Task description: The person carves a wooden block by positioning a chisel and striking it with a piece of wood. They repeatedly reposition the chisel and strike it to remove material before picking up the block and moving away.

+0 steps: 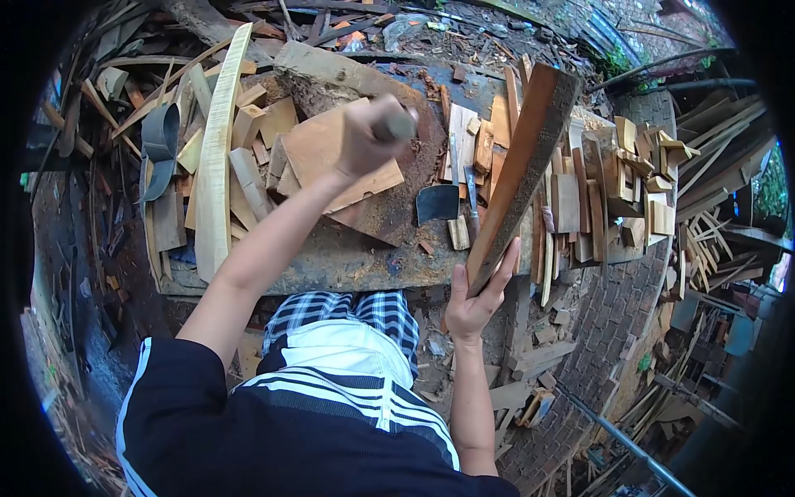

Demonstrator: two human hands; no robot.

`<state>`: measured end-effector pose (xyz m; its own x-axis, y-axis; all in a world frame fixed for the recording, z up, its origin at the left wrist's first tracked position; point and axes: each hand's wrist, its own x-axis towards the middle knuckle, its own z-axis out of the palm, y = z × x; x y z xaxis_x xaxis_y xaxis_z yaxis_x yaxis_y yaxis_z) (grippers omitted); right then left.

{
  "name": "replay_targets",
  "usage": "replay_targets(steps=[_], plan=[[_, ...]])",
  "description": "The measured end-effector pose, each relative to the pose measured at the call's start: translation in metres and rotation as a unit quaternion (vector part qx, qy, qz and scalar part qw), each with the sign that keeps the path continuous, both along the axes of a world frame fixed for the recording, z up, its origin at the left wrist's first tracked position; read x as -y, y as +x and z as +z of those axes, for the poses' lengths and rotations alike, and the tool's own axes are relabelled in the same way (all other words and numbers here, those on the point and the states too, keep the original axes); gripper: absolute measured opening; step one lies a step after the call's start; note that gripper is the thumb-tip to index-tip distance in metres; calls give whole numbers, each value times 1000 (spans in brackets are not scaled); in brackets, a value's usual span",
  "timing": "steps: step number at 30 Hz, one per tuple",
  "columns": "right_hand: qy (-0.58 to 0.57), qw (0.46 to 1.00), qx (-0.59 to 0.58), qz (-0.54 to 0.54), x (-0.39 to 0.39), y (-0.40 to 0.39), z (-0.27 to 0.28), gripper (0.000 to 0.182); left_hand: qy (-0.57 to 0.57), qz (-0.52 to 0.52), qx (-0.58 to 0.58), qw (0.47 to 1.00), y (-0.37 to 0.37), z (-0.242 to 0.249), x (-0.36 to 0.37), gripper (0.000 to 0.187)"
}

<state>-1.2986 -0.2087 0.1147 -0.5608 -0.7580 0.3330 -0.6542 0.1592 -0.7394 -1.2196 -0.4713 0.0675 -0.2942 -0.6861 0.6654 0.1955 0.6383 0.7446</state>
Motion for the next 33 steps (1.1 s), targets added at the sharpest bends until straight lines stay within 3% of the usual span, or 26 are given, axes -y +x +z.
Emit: replay_targets(steps=[4, 6, 16, 19, 21, 22, 24, 26, 28, 29, 30, 32, 33], plan=[[-12, 1000, -11, -21, -4, -1, -6, 80, -76, -49, 88, 992, -6, -20, -24, 19], [4, 998, 53, -34, -8, -1, -7, 81, -86, -66, 124, 986, -5, -26, -28, 19], [21, 993, 99, -54, -5, 2, -6, 78, -96, -72, 140, 983, -9, -30, -29, 20], [17, 996, 78, -48, -1, 1, -3, 78, -94, -70, 145, 982, -10, -34, -30, 19], [27, 995, -91, -26, 3, -3, -2, 78, -98, -69, 144, 982, -10, -33, -30, 19], [27, 995, -90, -25, 2, -1, -3, 78, -98, -68, 145, 982, -10, -33, -29, 19], [-64, 992, 92, -50, -6, 5, -6, 77, -102, -70, 140, 982, -8, -31, -29, 19], [-104, 985, 123, -63, -8, 4, -22, 80, -89, -61, 140, 984, -8, -32, -29, 18], [-15, 994, -90, 64, 16, 5, -17, 79, -80, -54, 135, 986, -13, -30, -30, 18], [78, 992, -62, 81, 20, 4, -25, 81, -66, -47, 140, 987, -12, -28, -30, 18], [74, 992, -60, 86, 18, 5, -24, 81, -52, -37, 147, 987, -10, -27, -27, 17], [-56, 993, 106, 23, 15, 9, -18, 75, -54, -28, 146, 987, -8, -26, -16, 17], [-108, 993, 44, -19, 7, 3, -31, 74, -49, -38, 138, 988, -5, -28, -19, 18]])
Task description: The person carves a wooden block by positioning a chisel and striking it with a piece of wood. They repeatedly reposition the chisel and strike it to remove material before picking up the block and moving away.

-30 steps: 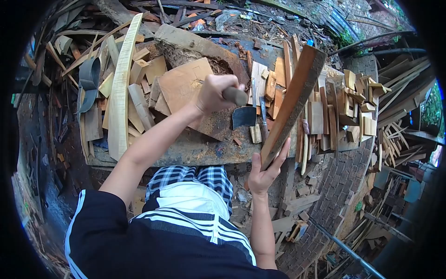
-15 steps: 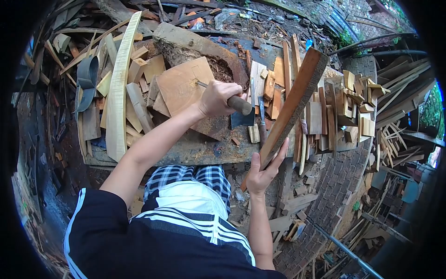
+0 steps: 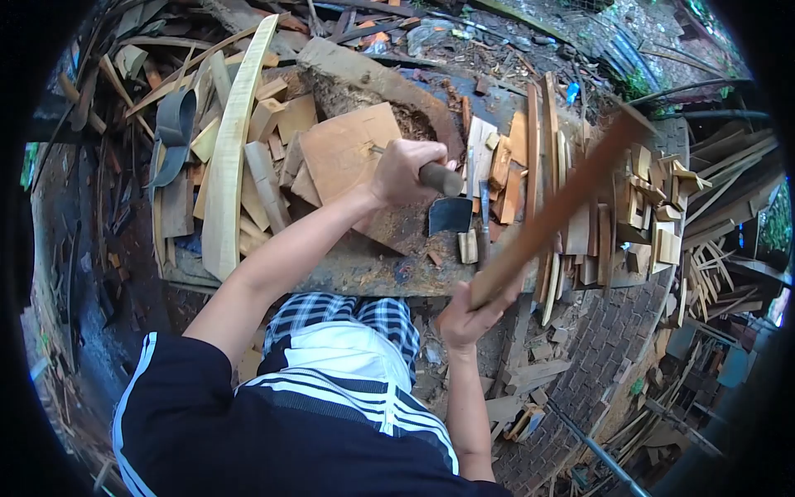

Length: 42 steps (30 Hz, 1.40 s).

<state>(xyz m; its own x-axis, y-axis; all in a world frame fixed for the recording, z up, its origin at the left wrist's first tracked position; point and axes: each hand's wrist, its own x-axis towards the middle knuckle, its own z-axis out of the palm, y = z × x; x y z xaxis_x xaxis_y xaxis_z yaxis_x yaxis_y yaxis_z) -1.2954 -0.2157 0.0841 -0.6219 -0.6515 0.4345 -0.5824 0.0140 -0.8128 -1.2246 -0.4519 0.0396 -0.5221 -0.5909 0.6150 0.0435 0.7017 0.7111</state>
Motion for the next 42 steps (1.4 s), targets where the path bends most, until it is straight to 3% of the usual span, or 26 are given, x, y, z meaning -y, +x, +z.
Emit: replay_targets(steps=[2, 4, 5, 7, 8, 9, 11, 12, 15, 16, 19, 21, 23, 24, 27, 29, 31, 33, 35, 39, 42], plan=[[42, 998, -19, 45, -6, -1, -19, 74, 9, 0, 7, 1000, 2, 1, -1, 18], [150, 978, -100, 107, 22, 7, 7, 71, 28, 4, 9, 1000, -4, 1, 0, 20], [147, 978, -101, 106, 22, 7, 11, 71, 24, 4, 9, 1000, -5, 4, 0, 20], [44, 997, 37, 44, 16, 7, 13, 70, 36, 10, -4, 999, 1, 4, 3, 20], [-22, 997, 68, 7, -1, 0, -13, 72, 44, 2, 8, 999, 3, 2, 3, 21], [-19, 997, 71, 4, -3, 2, -14, 72, 48, -1, 11, 999, 5, 1, 1, 21], [111, 986, -30, 119, 3, -1, -13, 74, 42, -4, 13, 999, 1, 5, -3, 22], [162, 973, -127, 101, 19, 9, 3, 75, 23, -4, -23, 999, 1, 9, -5, 23], [146, 973, -118, 136, 11, 3, 6, 78, 31, -22, -14, 999, 5, 4, -4, 24], [140, 981, -30, 130, 6, 6, 8, 82, 8, -21, -14, 1000, 4, -1, -6, 23], [83, 990, -74, 88, 6, 9, 9, 84, -30, -46, 0, 998, 2, -10, -20, 21], [109, 985, -117, 72, 6, 5, 13, 86, -71, -41, -18, 997, 0, -8, -28, 20], [100, 993, -44, 44, 4, 3, 12, 86, -97, -31, -11, 995, 2, -8, -31, 24], [101, 993, -44, 41, 2, 1, 12, 86, -71, -36, 28, 996, 5, -8, -26, 20], [107, 992, -53, 37, -5, 0, 11, 88, 62, 25, -73, 995, 2, 1, 2, 18], [116, 993, -10, 31, -8, 3, 13, 87, 143, 110, -185, 966, -1, 14, 27, 23], [111, 993, -34, 32, -8, 3, 12, 88, 227, 202, -197, 932, 11, 20, 51, 29], [107, 992, -57, 32, -10, 4, 10, 89, 277, 214, -215, 912, 26, 7, 71, 33], [110, 993, 20, 29, -14, 5, 7, 87, 283, 193, -278, 897, 37, 8, 73, 28], [119, 992, 21, 21, -11, 5, 7, 87, 274, 164, -303, 898, 47, 8, 66, 27], [119, 992, 25, 13, -9, 4, 7, 87, 218, 178, -239, 929, 57, -2, 70, 26]])
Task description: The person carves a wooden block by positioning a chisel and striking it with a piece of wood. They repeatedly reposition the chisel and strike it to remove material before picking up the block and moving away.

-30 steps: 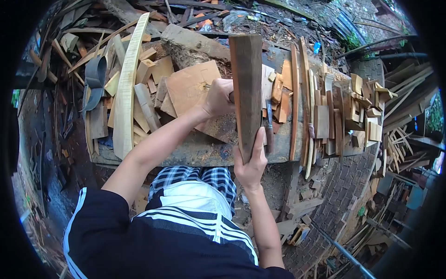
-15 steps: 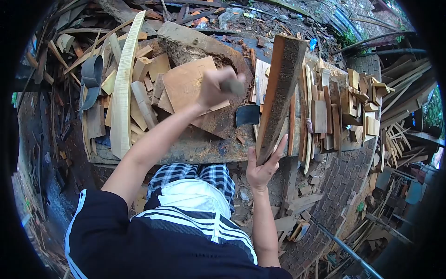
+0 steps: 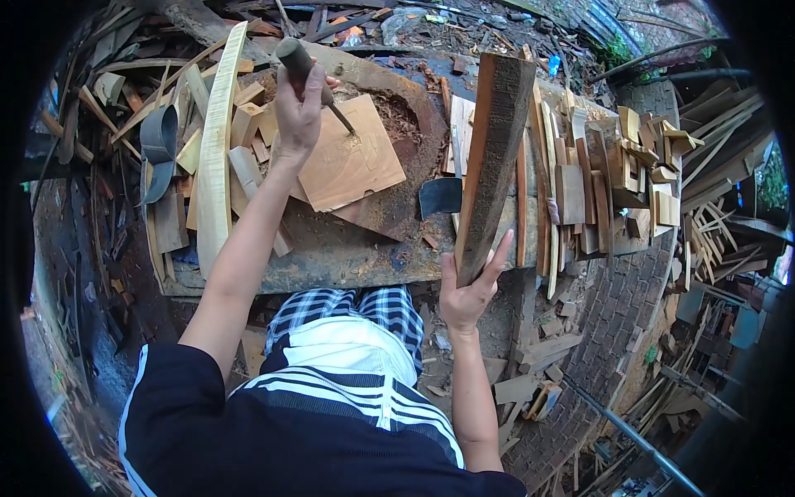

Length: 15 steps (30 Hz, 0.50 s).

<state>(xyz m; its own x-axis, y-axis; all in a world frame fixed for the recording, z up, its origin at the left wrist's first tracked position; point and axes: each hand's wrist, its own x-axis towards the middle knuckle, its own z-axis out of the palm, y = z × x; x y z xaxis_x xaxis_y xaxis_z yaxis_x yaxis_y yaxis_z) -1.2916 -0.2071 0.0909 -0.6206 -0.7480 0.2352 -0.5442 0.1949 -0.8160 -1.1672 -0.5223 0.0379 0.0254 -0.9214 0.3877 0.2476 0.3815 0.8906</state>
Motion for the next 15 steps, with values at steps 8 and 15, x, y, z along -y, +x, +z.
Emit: replay_targets(steps=[8, 15], plan=[[-14, 1000, -10, 10, 10, -1, -3, 86, 60, 25, -28, 997, -5, 2, -3, 30], [-3, 997, -65, 45, 21, -3, -2, 85, 49, 20, -19, 998, 1, -6, 11, 28]])
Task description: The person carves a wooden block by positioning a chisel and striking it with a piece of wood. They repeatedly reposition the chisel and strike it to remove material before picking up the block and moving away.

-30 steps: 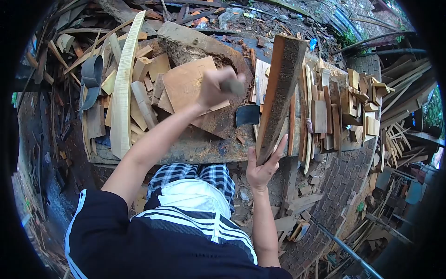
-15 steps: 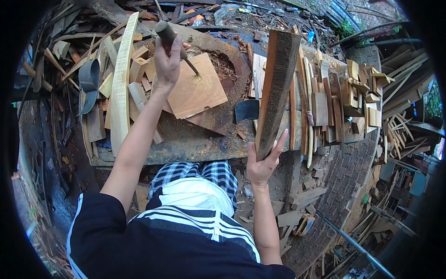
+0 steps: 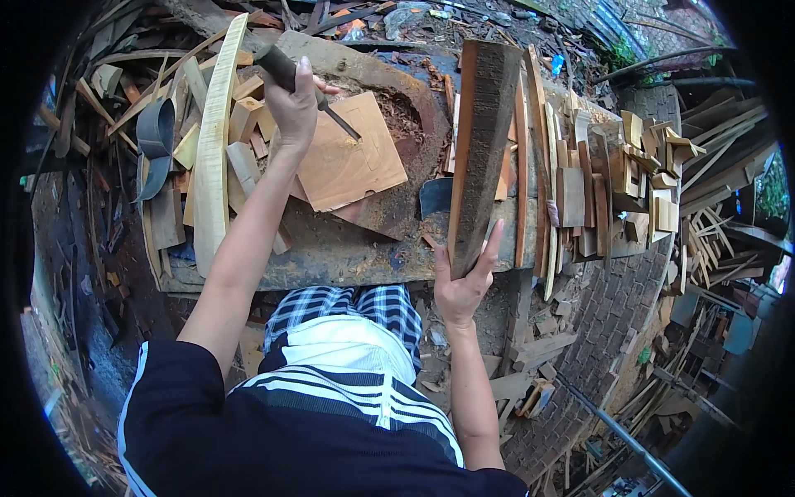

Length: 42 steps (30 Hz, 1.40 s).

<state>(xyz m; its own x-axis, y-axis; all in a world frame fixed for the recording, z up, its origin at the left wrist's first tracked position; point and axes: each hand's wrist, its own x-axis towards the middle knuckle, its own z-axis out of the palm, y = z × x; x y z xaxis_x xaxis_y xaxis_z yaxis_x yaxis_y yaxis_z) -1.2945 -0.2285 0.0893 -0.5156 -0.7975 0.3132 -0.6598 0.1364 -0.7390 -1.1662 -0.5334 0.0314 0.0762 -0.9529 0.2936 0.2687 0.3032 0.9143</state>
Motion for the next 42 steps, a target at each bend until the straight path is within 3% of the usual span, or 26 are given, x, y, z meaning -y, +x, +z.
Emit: replay_targets(steps=[3, 10, 14, 15, 16, 17, 18, 20, 21, 22, 24, 25, 26, 27, 28, 30, 32, 34, 36, 38, 40, 42], plan=[[26, 997, 72, 6, 4, 0, -2, 85, 8, 19, 3, 1000, 4, -2, 5, 28], [37, 996, -19, 77, 39, -7, -3, 81, 46, 51, -38, 997, 10, -16, 15, 33], [70, 988, 17, 136, 90, -5, 22, 80, -47, 6, 70, 996, -9, -5, 0, 31], [69, 988, 18, 135, 106, -3, 33, 80, -108, 47, 162, 980, -13, 2, -7, 30], [-5, 985, -8, 174, 122, -2, 46, 80, -168, 87, 250, 950, -16, 10, -15, 29], [-80, 973, -36, 212, 134, -1, 57, 81, -169, 86, 250, 949, -19, 13, -21, 29], [-82, 974, -36, 208, 142, 0, 64, 81, -154, 86, 232, 957, -23, 14, -25, 29], [-34, 964, -127, 232, 148, -1, 77, 81, -142, 73, 209, 965, -28, 11, -26, 29], [109, 946, -210, 222, 145, -4, 82, 79, -160, 66, 209, 963, -27, 4, -20, 28], [144, 915, -311, 215, 150, -7, 89, 77, -178, 58, 210, 960, -25, -3, -15, 29], [131, 934, -240, 227, 156, -3, 107, 75, -153, 55, 228, 960, -23, 3, -15, 31], [135, 937, -236, 218, 159, 3, 108, 75, -72, 21, 194, 978, -19, 14, -23, 35], [24, 957, -193, 213, 164, 9, 107, 73, 12, -15, 160, 987, -18, 20, -29, 41], [-90, 963, -151, 204, 167, 10, 105, 71, -26, -7, 126, 992, -21, 18, -30, 46], [-87, 966, -150, 190, 166, 5, 100, 71, -27, -22, 128, 991, -23, 11, -26, 46], [106, 943, -217, 228, 164, -2, 92, 66, -198, 111, 227, 947, -24, -7, -13, 38], [101, 944, -239, 205, 163, 2, 100, 62, -159, 94, 226, 957, -25, -13, -9, 38], [-31, 971, -151, 181, 161, 13, 104, 62, -100, 5, 173, 980, -21, -10, -15, 44], [-58, 976, -135, 162, 159, 12, 96, 63, -74, -28, 125, 989, -23, -24, -11, 45], [149, 944, -220, 197, 155, 2, 95, 63, -220, 75, 235, 944, -28, -19, -6, 39], [94, 954, -209, 195, 158, 1, 94, 64, -232, 74, 225, 944, -31, -8, -10, 37], [-32, 982, -112, 146, 155, 10, 100, 63, -66, -40, 115, 990, -27, 1, -23, 40]])
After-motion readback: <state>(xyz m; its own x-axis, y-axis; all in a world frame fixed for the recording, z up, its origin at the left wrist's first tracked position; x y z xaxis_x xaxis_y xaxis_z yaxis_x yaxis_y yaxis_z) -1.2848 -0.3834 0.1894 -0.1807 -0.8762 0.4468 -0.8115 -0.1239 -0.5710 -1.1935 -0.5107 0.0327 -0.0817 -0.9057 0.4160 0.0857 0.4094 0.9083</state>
